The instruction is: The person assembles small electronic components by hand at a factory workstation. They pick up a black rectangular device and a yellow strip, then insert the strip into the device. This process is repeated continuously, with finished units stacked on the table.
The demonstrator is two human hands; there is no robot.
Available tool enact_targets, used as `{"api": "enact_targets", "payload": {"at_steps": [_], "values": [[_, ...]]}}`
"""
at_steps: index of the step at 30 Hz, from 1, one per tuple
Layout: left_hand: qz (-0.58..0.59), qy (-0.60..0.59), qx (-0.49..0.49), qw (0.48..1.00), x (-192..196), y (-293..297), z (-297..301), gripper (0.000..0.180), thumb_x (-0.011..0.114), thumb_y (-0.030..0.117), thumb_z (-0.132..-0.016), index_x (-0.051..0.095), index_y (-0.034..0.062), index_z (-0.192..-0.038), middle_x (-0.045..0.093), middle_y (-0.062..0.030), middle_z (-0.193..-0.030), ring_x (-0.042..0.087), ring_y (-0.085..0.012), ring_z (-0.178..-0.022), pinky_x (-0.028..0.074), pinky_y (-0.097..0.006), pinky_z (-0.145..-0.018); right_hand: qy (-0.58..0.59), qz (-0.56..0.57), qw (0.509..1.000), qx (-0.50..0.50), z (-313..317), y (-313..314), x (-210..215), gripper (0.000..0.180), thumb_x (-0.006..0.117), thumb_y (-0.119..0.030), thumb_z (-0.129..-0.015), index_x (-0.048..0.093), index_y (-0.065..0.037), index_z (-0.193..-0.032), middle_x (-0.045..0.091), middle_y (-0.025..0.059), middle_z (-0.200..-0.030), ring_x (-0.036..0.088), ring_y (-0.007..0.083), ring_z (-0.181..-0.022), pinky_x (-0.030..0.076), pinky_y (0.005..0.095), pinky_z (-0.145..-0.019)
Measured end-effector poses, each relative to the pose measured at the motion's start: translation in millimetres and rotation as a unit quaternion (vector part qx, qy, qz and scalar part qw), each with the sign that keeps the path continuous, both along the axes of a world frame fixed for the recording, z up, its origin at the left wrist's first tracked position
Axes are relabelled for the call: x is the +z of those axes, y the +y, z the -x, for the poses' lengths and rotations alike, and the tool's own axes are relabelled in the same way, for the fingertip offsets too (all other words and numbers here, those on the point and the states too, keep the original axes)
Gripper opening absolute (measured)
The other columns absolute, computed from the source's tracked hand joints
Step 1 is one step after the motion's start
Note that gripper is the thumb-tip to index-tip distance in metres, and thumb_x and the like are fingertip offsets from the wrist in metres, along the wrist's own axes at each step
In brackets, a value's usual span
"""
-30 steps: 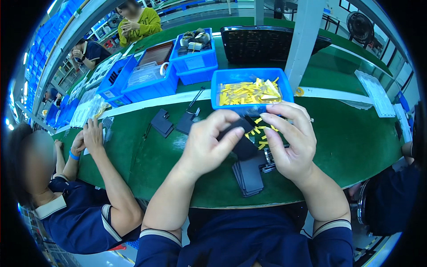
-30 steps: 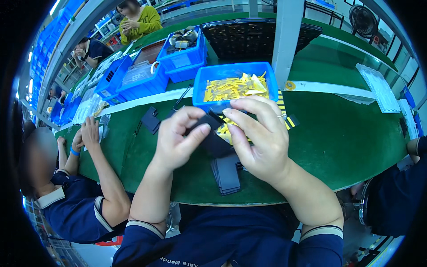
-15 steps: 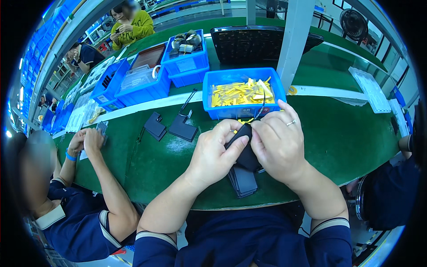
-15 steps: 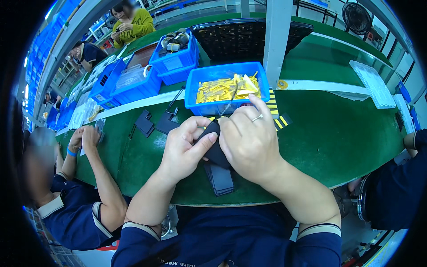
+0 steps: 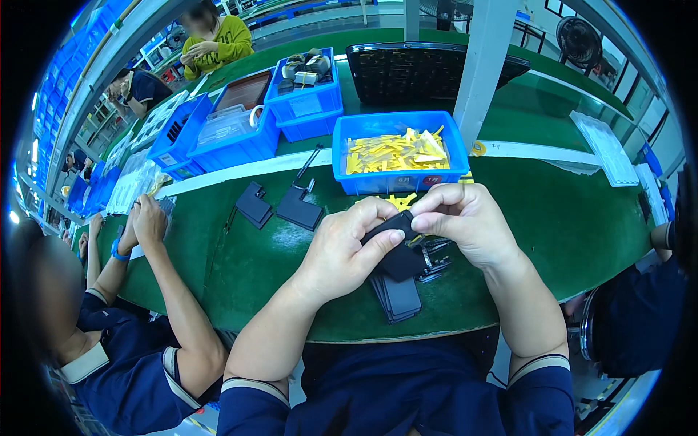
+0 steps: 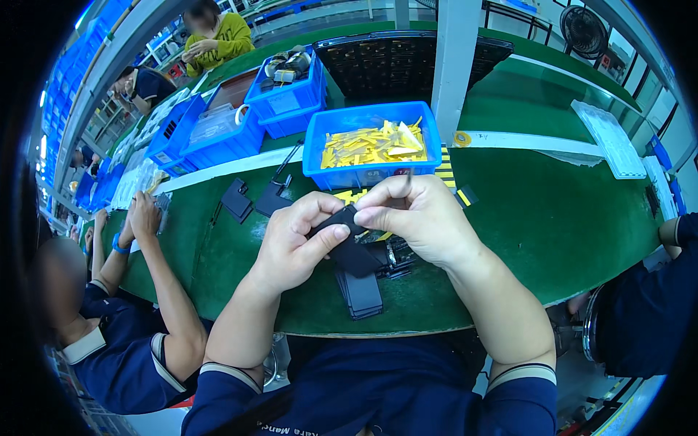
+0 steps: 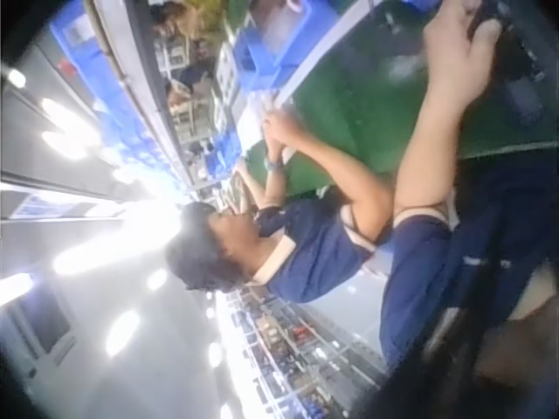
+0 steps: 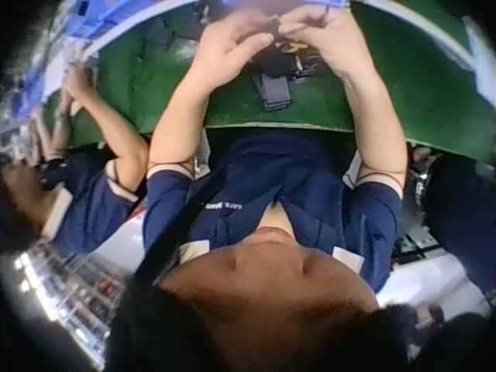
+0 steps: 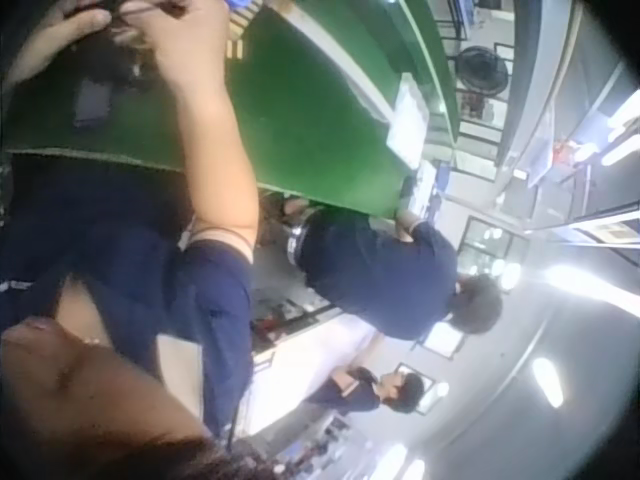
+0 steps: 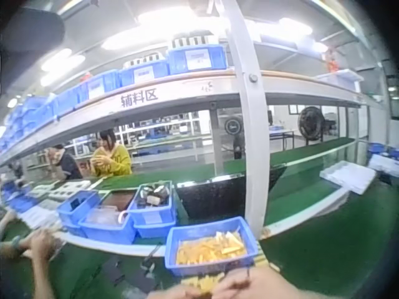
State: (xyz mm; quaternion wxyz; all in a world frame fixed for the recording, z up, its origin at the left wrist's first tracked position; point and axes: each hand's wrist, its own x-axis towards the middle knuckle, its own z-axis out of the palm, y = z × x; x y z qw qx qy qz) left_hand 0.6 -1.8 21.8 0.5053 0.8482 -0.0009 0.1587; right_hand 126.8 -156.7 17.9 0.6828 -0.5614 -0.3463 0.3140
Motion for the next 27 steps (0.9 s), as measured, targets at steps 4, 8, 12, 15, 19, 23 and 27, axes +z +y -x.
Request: {"api": "enact_targets", "payload": {"at_steps": [4, 8, 12, 15, 19, 23, 27], "values": [[-0.055, -0.028, -0.016, 0.998, 2, -3, 2, 0.021, 0.063, 0.010, -0.083, 0.054, 0.0008, -0.099, 0.064, -0.0057, -0.072, 0.060, -0.0076, -0.065, 0.044, -0.022, -0.057, -0.091, 0.049, 0.995, -0.006, 0, -3, 6, 0.010, 0.073, -0.006, -0.076, 0.068, 0.000, -0.083, 0.067, 0.0057, -0.080, 0.062, 0.0098, -0.071, 0.049, 0.0237, -0.066], [-0.058, -0.055, -0.004, 0.997, -4, -3, 0, 0.020, 0.063, 0.009, -0.082, 0.056, 0.0007, -0.098, 0.064, -0.0066, -0.072, 0.062, -0.0103, -0.063, 0.045, -0.023, -0.058, -0.217, 0.063, 0.972, -0.065, 4, -2, 6, 0.012, 0.073, -0.009, -0.074, 0.069, -0.001, -0.082, 0.067, 0.0074, -0.077, 0.062, 0.0122, -0.069, 0.049, 0.0260, -0.065], [-0.050, -0.020, 0.000, 0.999, 1, -2, 0, 0.016, 0.061, 0.010, -0.083, 0.056, 0.0036, -0.097, 0.062, -0.0090, -0.071, 0.062, -0.0209, -0.063, 0.046, -0.030, -0.057, -0.272, 0.053, 0.959, -0.063, 1, -5, 9, 0.013, 0.072, -0.010, -0.074, 0.069, 0.000, -0.083, 0.067, 0.0093, -0.078, 0.063, 0.0149, -0.068, 0.049, 0.0271, -0.065], [-0.068, -0.016, -0.006, 0.998, 1, 0, 0, 0.018, 0.062, 0.009, -0.083, 0.056, 0.0019, -0.098, 0.062, -0.0089, -0.076, 0.063, -0.0178, -0.066, 0.047, -0.027, -0.059, -0.284, 0.052, 0.955, -0.064, 0, -6, 9, 0.012, 0.070, -0.009, -0.074, 0.069, 0.000, -0.083, 0.068, 0.0101, -0.078, 0.064, 0.0160, -0.067, 0.050, 0.0274, -0.064], [-0.072, -0.024, -0.014, 0.997, -2, 0, 0, 0.020, 0.063, 0.007, -0.082, 0.056, 0.0003, -0.099, 0.063, -0.0084, -0.079, 0.064, -0.0140, -0.067, 0.047, -0.024, -0.060, -0.330, 0.052, 0.939, -0.078, 5, -6, 12, 0.011, 0.067, -0.006, -0.073, 0.068, 0.001, -0.082, 0.067, 0.0109, -0.076, 0.065, 0.0174, -0.066, 0.051, 0.0282, -0.061], [-0.073, -0.033, -0.021, 0.997, -4, -2, 2, 0.018, 0.060, 0.008, -0.084, 0.055, -0.0002, -0.099, 0.063, -0.0088, -0.081, 0.065, -0.0145, -0.067, 0.048, -0.025, -0.061, -0.400, 0.035, 0.910, -0.103, 11, -6, 12, 0.010, 0.065, -0.004, -0.070, 0.064, 0.001, -0.079, 0.065, 0.0113, -0.072, 0.065, 0.0208, -0.065, 0.051, 0.0303, -0.061], [-0.078, -0.022, -0.032, 0.996, -4, 0, 2, 0.019, 0.057, 0.011, -0.086, 0.055, -0.0005, -0.101, 0.064, -0.0095, -0.083, 0.064, -0.0149, -0.070, 0.048, -0.025, -0.063, -0.434, 0.033, 0.892, -0.123, 14, -5, 12, 0.008, 0.064, -0.003, -0.068, 0.061, 0.000, -0.075, 0.062, 0.0117, -0.068, 0.063, 0.0253, -0.065, 0.050, 0.0339, -0.063]]}}
